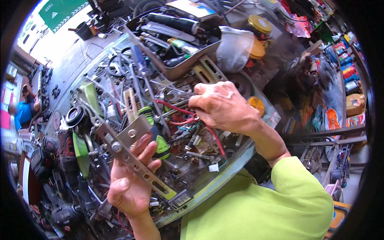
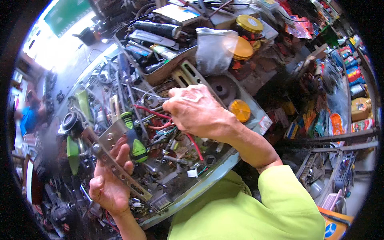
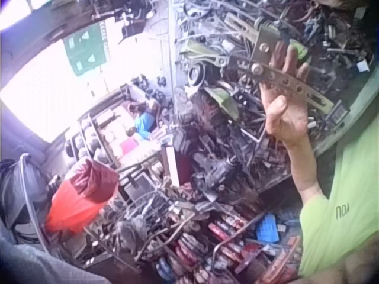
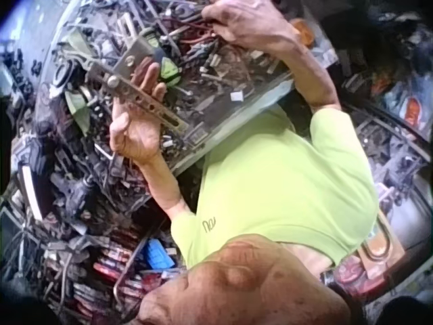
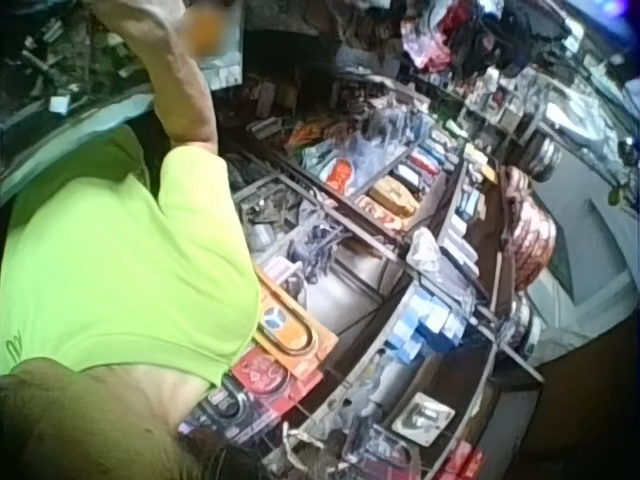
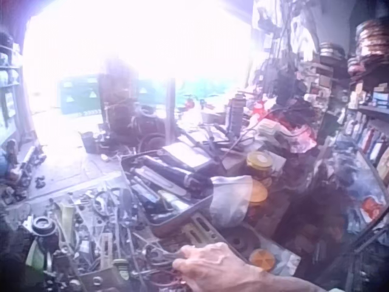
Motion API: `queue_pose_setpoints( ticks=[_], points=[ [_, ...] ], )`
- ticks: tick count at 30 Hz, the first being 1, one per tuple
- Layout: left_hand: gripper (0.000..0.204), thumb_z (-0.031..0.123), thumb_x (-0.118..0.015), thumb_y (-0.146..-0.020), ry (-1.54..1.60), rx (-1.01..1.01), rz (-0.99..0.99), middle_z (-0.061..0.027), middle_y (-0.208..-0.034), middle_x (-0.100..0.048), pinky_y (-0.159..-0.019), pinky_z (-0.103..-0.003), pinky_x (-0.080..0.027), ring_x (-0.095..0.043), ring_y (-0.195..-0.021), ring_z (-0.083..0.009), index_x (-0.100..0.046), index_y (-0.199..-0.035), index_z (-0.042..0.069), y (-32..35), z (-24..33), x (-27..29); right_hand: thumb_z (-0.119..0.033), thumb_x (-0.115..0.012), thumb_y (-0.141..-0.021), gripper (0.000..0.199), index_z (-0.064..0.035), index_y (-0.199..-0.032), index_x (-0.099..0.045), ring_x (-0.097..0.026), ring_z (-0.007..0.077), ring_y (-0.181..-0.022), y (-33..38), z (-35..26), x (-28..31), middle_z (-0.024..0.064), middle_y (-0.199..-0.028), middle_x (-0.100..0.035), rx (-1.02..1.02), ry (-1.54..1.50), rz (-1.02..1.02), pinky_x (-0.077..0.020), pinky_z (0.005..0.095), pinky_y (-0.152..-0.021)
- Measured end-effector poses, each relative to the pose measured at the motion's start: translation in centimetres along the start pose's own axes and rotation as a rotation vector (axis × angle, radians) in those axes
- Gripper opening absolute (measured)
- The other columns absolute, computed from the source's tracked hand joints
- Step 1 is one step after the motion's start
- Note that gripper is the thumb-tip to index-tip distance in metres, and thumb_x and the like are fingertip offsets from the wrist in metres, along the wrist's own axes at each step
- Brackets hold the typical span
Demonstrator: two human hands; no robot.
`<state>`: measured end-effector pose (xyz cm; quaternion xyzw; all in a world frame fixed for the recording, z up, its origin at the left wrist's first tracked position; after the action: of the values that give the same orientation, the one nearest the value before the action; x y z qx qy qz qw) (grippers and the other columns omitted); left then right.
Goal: The person assembles a metal bracket by inserting a bolt and tightening it with a wrench. They repeatedly adjust the bolt and reposition the bracket while working at a cluttered workbench.
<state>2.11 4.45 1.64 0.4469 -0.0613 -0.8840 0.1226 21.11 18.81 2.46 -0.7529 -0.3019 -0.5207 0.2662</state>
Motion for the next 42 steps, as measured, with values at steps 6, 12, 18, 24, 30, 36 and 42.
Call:
queue_pose_setpoints(
  ticks=[6,12,18,24,30,36,42],
  points=[
    [0.089,0.004,-0.057,-0.062,-0.012,0.060,-0.037,-0.0354,-0.143,-0.031,-0.107,-0.057,-0.035,-0.032,-0.135,-0.0486,-0.022,-0.142,-0.010,-0.2,-0.1,-0.5,-0.015,-0.060,-0.080,0.011,-0.0057,-0.083,-0.066,-0.065,0.0314,-0.079,0.3,-0.4,0.3,0.0141,-0.083,-0.060,-0.072,0.093,0.015,-0.0502,0.0428,-0.071],
    [0.089,0.002,-0.057,-0.062,0.009,0.070,-0.060,-0.0341,-0.144,-0.030,-0.108,-0.058,-0.034,-0.031,-0.136,-0.0485,-0.021,-0.143,-0.008,0.1,0.0,-0.5,-0.014,-0.066,-0.076,0.015,-0.0082,-0.089,-0.070,-0.064,0.0285,-0.077,0.0,0.0,-0.3,0.0092,-0.078,-0.060,-0.041,0.092,0.079,-0.0489,0.0396,-0.067],
    [0.091,0.004,-0.058,-0.062,0.015,0.076,-0.052,-0.0311,-0.145,-0.030,-0.101,-0.060,-0.041,-0.035,-0.134,-0.0476,-0.020,-0.144,-0.004,0.0,-0.2,-0.7,-0.008,-0.069,-0.078,0.015,-0.0016,-0.092,-0.068,-0.062,0.0249,-0.073,-0.5,1.2,0.9,0.0106,-0.081,-0.061,0.025,-0.307,0.198,-0.0473,0.0338,-0.066],
    [0.094,0.003,-0.058,-0.061,0.023,0.033,-0.038,-0.0333,-0.146,-0.027,-0.094,-0.059,-0.049,-0.039,-0.130,-0.0482,-0.015,-0.145,-0.008,0.0,-0.2,-0.5,-0.013,-0.072,-0.086,0.021,-0.0011,-0.103,-0.068,-0.060,0.0060,-0.066,0.3,2.3,2.6,0.0024,-0.083,-0.067,-0.327,-1.553,0.078,-0.0483,0.0187,-0.054],
    [0.096,0.000,-0.056,-0.060,0.056,0.007,-0.007,-0.0345,-0.144,-0.028,-0.087,-0.056,-0.055,-0.044,-0.127,-0.0476,-0.013,-0.146,-0.007,0.1,-0.5,-0.7,-0.011,-0.064,-0.091,0.022,0.0031,-0.107,-0.065,-0.070,0.0183,-0.078,-0.6,3.1,2.0,0.0119,-0.101,-0.069,-0.288,-1.814,0.030,-0.0568,0.0257,-0.055],
    [0.089,-0.013,-0.049,-0.065,0.093,-0.022,-0.005,-0.0345,-0.146,-0.025,-0.089,-0.053,-0.055,-0.046,-0.125,-0.0470,-0.013,-0.146,-0.008,0.0,-0.5,-0.4,-0.014,-0.049,-0.095,0.021,0.0021,-0.104,-0.060,-0.064,0.0166,-0.062,-0.5,3.8,1.9,0.0169,-0.096,-0.067,-0.270,-1.960,0.130,-0.0528,0.0253,-0.047],
    [0.081,-0.016,-0.048,-0.073,0.064,-0.006,-0.021,-0.0334,-0.145,-0.027,-0.095,-0.051,-0.052,-0.044,-0.126,-0.0479,-0.014,-0.146,-0.008,-0.1,-0.8,-0.6,-0.020,-0.059,-0.091,0.020,-0.0014,-0.088,-0.065,-0.055,0.0069,-0.060,0.1,4.4,3.9,0.0031,-0.071,-0.062,-0.443,-1.318,0.373,-0.0421,0.0221,-0.048]
  ],
)
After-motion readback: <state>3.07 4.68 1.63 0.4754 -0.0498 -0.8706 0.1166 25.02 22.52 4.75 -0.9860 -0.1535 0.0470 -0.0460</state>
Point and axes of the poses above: each hand's wrist, its own y-axis away from the middle knuckle, its own x-axis out of the back of the hand, z = x × y, the point moved 4 cm from there along -y, towards the middle knuckle
